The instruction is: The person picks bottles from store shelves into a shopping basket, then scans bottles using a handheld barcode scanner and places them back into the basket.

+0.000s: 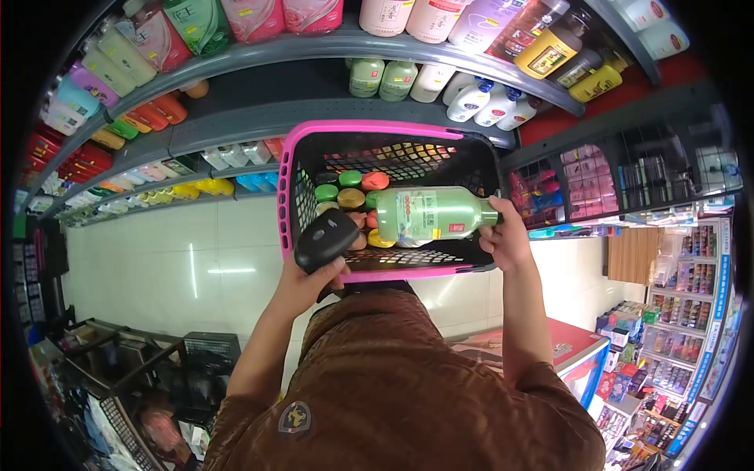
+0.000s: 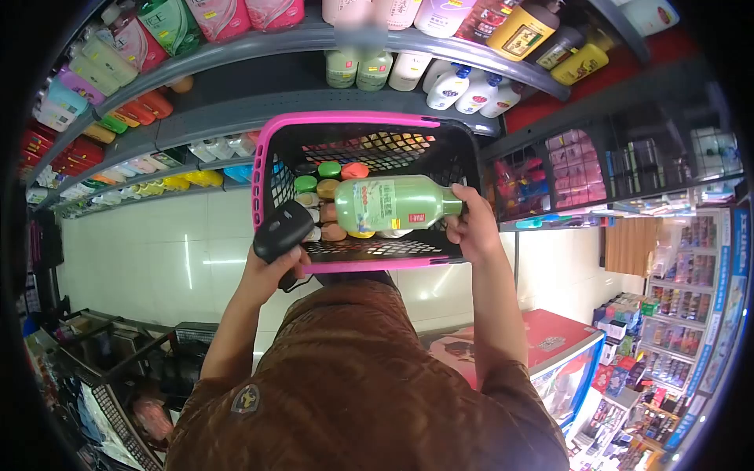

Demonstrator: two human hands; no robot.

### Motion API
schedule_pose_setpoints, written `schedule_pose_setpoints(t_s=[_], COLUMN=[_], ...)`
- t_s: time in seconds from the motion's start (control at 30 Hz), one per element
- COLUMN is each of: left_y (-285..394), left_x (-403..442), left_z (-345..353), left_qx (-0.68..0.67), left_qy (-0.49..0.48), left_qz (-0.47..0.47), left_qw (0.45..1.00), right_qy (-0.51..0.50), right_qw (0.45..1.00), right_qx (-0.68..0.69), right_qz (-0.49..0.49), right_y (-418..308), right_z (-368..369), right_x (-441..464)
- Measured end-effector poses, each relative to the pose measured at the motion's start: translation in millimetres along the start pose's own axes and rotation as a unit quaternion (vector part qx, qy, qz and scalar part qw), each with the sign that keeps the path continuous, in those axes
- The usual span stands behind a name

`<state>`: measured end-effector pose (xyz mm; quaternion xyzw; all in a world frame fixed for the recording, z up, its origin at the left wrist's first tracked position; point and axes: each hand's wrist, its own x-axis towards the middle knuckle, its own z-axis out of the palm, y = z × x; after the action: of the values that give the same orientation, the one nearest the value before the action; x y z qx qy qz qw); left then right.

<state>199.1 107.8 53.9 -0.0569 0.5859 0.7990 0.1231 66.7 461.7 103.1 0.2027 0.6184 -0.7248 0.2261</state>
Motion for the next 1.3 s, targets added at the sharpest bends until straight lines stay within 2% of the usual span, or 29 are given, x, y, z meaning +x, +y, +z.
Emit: schedule_pose_setpoints(t_s=[0.03,0.1,0.13,0.17,0.23,0.3,0.33,0.4,0.43,0.47,0.5,0.53,0.57,0.6,0.63,0.7,0.73,0.77,0.83,0.9,0.97,1.0,1.07,1.1,1.13,1.17,1.27,1.3], left_y=[3.3,9.9,4.6,3.9,8.4,14.1,7.0,0.0,-2.0,-3.3,0.7,11.1,18.7,19.8,22.4,33.5,42.9,50.5,63.7,76.4,83.8,88.7,98.2,101.1,102.9,104.4,108.3,109.6], left_x=[0.0,0.3,1.6,1.5,2.5,1.7,1.1,0.8,2.0,3.2,2.6,-2.1,-8.1,-3.0,-2.8,-7.4,-14.9,-16.5,-20.2,-16.9,-14.5,-13.2,-10.7,-10.3,-10.9,-10.5,-6.4,-5.6], left_z=[3.7,13.3,8.9,9.6,24.2,31.6,29.5,31.2,36.4,40.1,37.1,43.7,50.0,52.4,55.9,62.9,67.1,65.3,58.0,63.6,67.9,68.6,70.7,74.2,79.2,84.8,98.5,102.8], left_qx=[0.006,-0.11,-0.131,-0.126,-0.153,-0.154,-0.13,-0.103,0.006,0.113,0.29,0.3,0.31,0.347,0.345,0.327,0.29,0.288,0.25,0.244,0.321,0.322,0.391,0.392,0.338,0.282,0.286,0.287], left_qy=[-0.002,0.072,0.07,0.071,-0.019,-0.021,0.001,0.017,-0.015,-0.047,-0.056,-0.072,-0.089,-0.115,-0.12,-0.095,-0.069,-0.075,-0.165,-0.183,-0.215,-0.214,-0.269,-0.268,-0.229,-0.19,-0.195,-0.192], left_qz=[0.0,0.021,-0.019,-0.016,0.013,0.02,0.015,0.013,0.117,0.218,0.354,0.311,0.265,0.333,0.331,0.33,0.244,0.238,0.034,0.03,0.085,0.082,-0.004,-0.006,0.02,0.047,0.088,0.086], left_qw=[1.0,0.991,0.989,0.989,0.988,0.988,0.991,0.994,0.993,0.968,0.887,0.899,0.909,0.869,0.87,0.881,0.923,0.925,0.953,0.952,0.918,0.918,0.881,0.88,0.912,0.939,0.934,0.935], right_qy=[-0.022,-0.031,-0.034,-0.038,-0.068,-0.064,-0.13,-0.092,-0.055,-0.112,-0.168,-0.112,-0.106,-0.159,-0.211,-0.182,-0.231,-0.278,-0.282,-0.288,-0.268,-0.276,-0.282,-0.33,-0.377,-0.376,-0.173,-0.175], right_qw=[0.999,0.999,0.996,0.992,0.988,0.979,0.97,0.968,0.964,0.946,0.913,0.892,0.892,0.883,0.872,0.886,0.872,0.855,0.852,0.859,0.872,0.877,0.879,0.85,0.818,0.818,0.937,0.936], right_qx=[0.025,0.029,0.042,0.053,0.064,0.159,0.17,0.186,0.198,0.286,0.368,0.437,0.438,0.441,0.442,0.425,0.43,0.434,0.438,0.417,0.403,0.384,0.368,0.398,0.424,0.424,0.301,0.302], right_qz=[-0.006,-0.03,-0.067,-0.106,-0.12,-0.112,-0.113,-0.142,-0.167,-0.108,-0.047,0.024,0.027,0.007,-0.016,-0.029,-0.04,-0.051,-0.057,-0.072,-0.069,-0.089,-0.106,-0.102,-0.099,-0.099,-0.043,-0.039], right_y=[4.0,11.0,15.3,18.5,29.4,35.4,34.8,40.7,41.3,41.2,40.7,30.0,32.2,34.3,34.5,33.5,33.7,34.6,32.7,28.9,25.9,25.0,24.5,22.6,19.4,14.7,-8.8,-7.8], right_z=[1.0,6.7,15.1,20.7,28.7,47.5,47.5,76.5,91.7,96.4,100.3,111.7,106.5,100.8,95.6,83.9,76.4,68.9,57.8,49.7,45.5,43.0,38.7,36.8,35.0,32.7,32.9,32.8], right_x=[-9.0,-27.6,-36.2,-41.2,-43.4,-48.0,-46.4,-50.1,-52.1,-53.5,-54.8,-62.7,-59.5,-54.4,-50.3,-47.5,-46.1,-44.9,-42.7,-40.1,-38.5,-36.0,-31.5,-28.4,-26.0,-26.3,-32.4,-30.1])
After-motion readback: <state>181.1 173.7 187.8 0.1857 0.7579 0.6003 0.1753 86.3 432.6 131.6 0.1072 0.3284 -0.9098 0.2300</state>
